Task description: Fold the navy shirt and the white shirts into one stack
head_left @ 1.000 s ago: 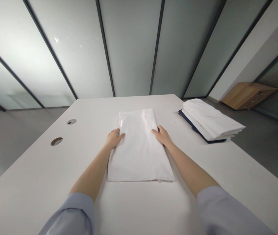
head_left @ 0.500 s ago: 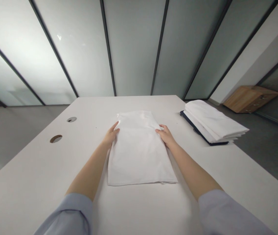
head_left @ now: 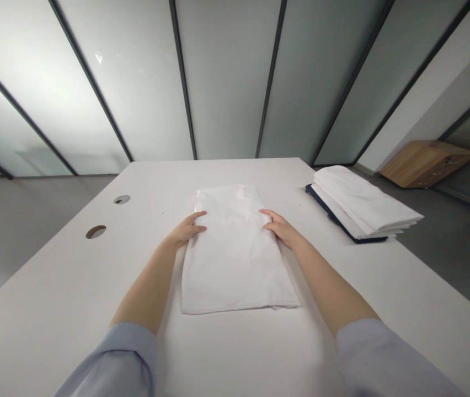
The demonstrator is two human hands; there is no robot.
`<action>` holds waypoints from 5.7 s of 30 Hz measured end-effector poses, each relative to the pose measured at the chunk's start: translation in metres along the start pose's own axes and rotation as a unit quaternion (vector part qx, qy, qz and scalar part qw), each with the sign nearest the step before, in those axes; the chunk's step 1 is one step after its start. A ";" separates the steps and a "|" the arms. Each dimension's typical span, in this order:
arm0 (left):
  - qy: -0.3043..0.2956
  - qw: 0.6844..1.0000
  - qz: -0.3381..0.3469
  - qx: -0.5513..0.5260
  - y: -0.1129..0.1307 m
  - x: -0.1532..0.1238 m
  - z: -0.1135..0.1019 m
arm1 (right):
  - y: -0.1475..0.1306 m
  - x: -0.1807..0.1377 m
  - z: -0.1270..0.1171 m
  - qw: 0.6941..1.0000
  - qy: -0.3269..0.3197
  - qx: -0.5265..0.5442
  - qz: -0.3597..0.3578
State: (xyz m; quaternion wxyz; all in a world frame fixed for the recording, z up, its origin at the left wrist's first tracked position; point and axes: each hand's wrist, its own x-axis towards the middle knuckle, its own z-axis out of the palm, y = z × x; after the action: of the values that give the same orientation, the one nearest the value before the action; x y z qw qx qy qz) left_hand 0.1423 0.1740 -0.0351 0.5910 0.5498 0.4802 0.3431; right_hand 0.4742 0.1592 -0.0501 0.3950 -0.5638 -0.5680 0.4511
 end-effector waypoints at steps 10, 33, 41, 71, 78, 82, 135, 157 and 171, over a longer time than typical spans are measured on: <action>0.072 0.951 0.066 0.293 -0.006 0.015 -0.003 | -0.001 0.010 -0.003 0.968 0.059 -0.232 -0.069; 0.067 0.899 0.160 0.402 0.126 -0.007 -0.021 | -0.095 0.020 -0.045 0.977 0.127 -0.085 -0.148; 0.231 0.739 0.298 0.559 0.116 0.007 -0.004 | -0.092 0.018 -0.052 0.860 0.247 -0.306 -0.326; 0.097 0.713 0.202 0.664 0.000 -0.009 0.047 | 0.023 -0.011 -0.012 0.859 0.049 -0.403 -0.313; 0.081 0.727 0.236 0.640 -0.003 -0.011 0.056 | 0.025 -0.011 -0.005 0.864 0.026 -0.352 -0.359; 0.066 0.735 0.224 0.637 -0.007 -0.008 0.056 | 0.030 -0.011 -0.005 0.872 0.010 -0.333 -0.359; 0.319 0.804 0.226 0.448 -0.014 0.005 0.023 | 0.042 0.001 -0.032 0.901 0.106 -0.306 -0.289; 0.225 0.957 0.172 -0.052 -0.018 0.025 0.004 | 0.049 0.003 -0.032 0.910 0.117 -0.304 -0.254; 0.238 0.953 0.185 -0.026 -0.012 0.021 0.008 | 0.053 0.005 -0.033 0.915 0.089 -0.298 -0.257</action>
State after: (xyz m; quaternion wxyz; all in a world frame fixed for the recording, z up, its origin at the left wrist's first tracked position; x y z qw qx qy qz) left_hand 0.1547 0.1895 -0.0516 0.3995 0.5159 0.4879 0.5798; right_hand 0.5201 0.1639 -0.0918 0.3601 -0.5278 -0.7637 0.0923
